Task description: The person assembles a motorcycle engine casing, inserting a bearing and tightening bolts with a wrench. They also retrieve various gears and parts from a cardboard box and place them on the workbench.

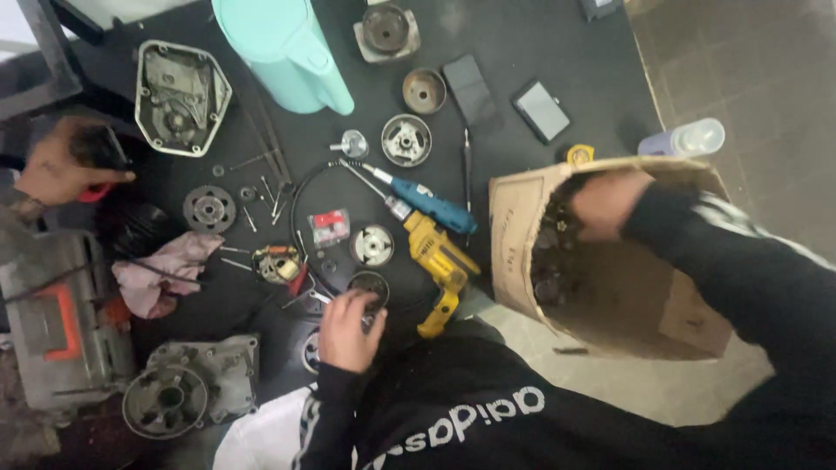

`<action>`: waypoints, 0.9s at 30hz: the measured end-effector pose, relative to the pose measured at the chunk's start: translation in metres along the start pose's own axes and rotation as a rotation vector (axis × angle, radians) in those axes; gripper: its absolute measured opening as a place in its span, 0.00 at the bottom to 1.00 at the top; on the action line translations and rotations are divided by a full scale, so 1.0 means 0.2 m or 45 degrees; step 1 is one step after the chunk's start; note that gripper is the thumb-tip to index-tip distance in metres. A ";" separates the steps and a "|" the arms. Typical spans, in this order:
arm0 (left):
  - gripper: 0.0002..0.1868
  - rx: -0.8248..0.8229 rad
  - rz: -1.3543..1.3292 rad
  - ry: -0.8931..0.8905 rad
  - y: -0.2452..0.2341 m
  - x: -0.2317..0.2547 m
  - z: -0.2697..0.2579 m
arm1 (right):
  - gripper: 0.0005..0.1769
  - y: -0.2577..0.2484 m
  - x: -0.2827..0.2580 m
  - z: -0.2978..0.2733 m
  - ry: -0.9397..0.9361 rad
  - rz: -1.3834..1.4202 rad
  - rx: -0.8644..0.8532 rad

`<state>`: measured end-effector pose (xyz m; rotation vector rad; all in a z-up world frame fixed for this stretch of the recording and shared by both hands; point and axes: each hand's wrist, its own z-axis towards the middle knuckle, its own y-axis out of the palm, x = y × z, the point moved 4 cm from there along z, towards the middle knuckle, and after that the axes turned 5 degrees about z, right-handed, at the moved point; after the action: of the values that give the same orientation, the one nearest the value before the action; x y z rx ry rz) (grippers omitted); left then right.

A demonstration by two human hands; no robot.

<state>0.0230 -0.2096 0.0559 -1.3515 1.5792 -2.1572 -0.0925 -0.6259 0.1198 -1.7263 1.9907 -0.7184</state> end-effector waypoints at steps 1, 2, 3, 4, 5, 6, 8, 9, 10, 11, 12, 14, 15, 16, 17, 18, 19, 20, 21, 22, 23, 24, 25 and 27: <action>0.16 -0.022 -0.014 -0.018 0.01 0.00 0.00 | 0.17 -0.17 -0.12 -0.18 -0.210 0.090 -0.184; 0.16 -0.011 -0.012 -0.017 0.02 0.00 0.01 | 0.17 -0.30 -0.11 -0.23 -0.210 0.082 -0.176; 0.15 -0.045 -0.052 -0.044 0.03 0.00 -0.01 | 0.17 -0.46 -0.15 -0.29 -0.478 0.312 -0.019; 0.15 -0.079 -0.092 -0.070 0.04 0.00 -0.02 | 0.18 -0.62 -0.18 -0.35 -0.741 0.546 0.145; 0.15 -0.064 -0.092 -0.074 0.05 0.00 -0.04 | 0.18 -0.72 -0.20 -0.24 -0.746 0.531 0.148; 0.14 -0.086 -0.107 -0.089 0.06 -0.01 -0.06 | 0.15 -0.86 -0.20 -0.11 -0.522 0.304 0.423; 0.13 -0.065 -0.129 -0.103 0.06 -0.01 -0.04 | 0.13 -1.04 -0.11 0.34 -0.304 0.041 0.716; 0.14 -0.105 -0.110 -0.202 0.05 -0.02 -0.07 | 0.18 -1.00 -0.04 0.67 -0.307 0.144 0.701; 0.14 -0.144 -0.092 -0.303 0.05 -0.04 -0.09 | 0.25 -0.93 0.04 0.99 -0.309 0.247 0.684; 0.14 -0.122 -0.096 -0.307 0.07 -0.08 -0.12 | 0.25 -0.88 0.07 1.21 -0.318 0.227 0.693; 0.14 -0.075 -0.075 -0.295 0.10 -0.12 -0.15 | 0.25 -0.81 0.12 1.44 -0.230 0.133 0.589; 0.14 -0.047 -0.061 -0.306 0.11 -0.16 -0.20 | 0.25 -0.74 0.11 1.68 -0.151 0.041 0.460; 0.13 -0.012 -0.059 -0.357 0.09 -0.16 -0.21 | 0.25 -0.73 0.08 1.70 -0.062 0.079 0.431; 0.13 0.023 -0.056 -0.407 0.08 -0.16 -0.23 | 0.25 -0.72 0.05 1.70 0.027 0.115 0.403; 0.13 0.023 -0.054 -0.405 0.09 -0.18 -0.21 | 0.25 -0.68 0.09 1.77 0.028 0.117 0.404; 0.12 0.021 -0.057 -0.395 0.09 -0.19 -0.19 | 0.21 -0.65 0.12 1.82 -0.004 0.082 0.503; 0.12 0.031 -0.063 -0.390 0.10 -0.18 -0.17 | 0.17 -0.64 0.14 1.87 -0.040 0.037 0.606; 0.12 0.041 -0.064 -0.393 0.08 -0.16 -0.10 | 0.17 -0.72 0.12 1.78 -0.045 0.028 0.611; 0.11 -0.006 -0.178 -0.394 0.06 -0.14 -0.02 | 0.18 -0.77 0.10 1.68 -0.072 -0.051 0.579; 0.11 -0.055 -0.291 -0.393 0.04 -0.12 0.06 | 0.20 -0.83 0.08 1.58 -0.100 -0.129 0.545; 0.11 -0.054 -0.289 -0.387 0.09 -0.13 0.11 | 0.20 -0.90 0.07 1.43 -0.096 -0.128 0.551; 0.19 -0.037 -0.680 -0.475 0.15 -0.15 0.16 | 0.18 -0.96 0.04 1.29 -0.153 -0.123 0.510; 0.28 -0.012 -1.078 -0.557 0.21 -0.17 0.23 | 0.17 -1.04 0.02 1.15 -0.212 -0.129 0.471; 0.38 -0.045 -1.495 -0.411 0.19 -0.09 0.41 | 0.19 -1.11 -0.10 0.90 -0.301 -0.065 0.421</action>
<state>0.0786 -0.2732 0.0181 -2.9309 0.7007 -2.1050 0.1930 -0.6495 0.1162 -1.5859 1.5763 -0.7713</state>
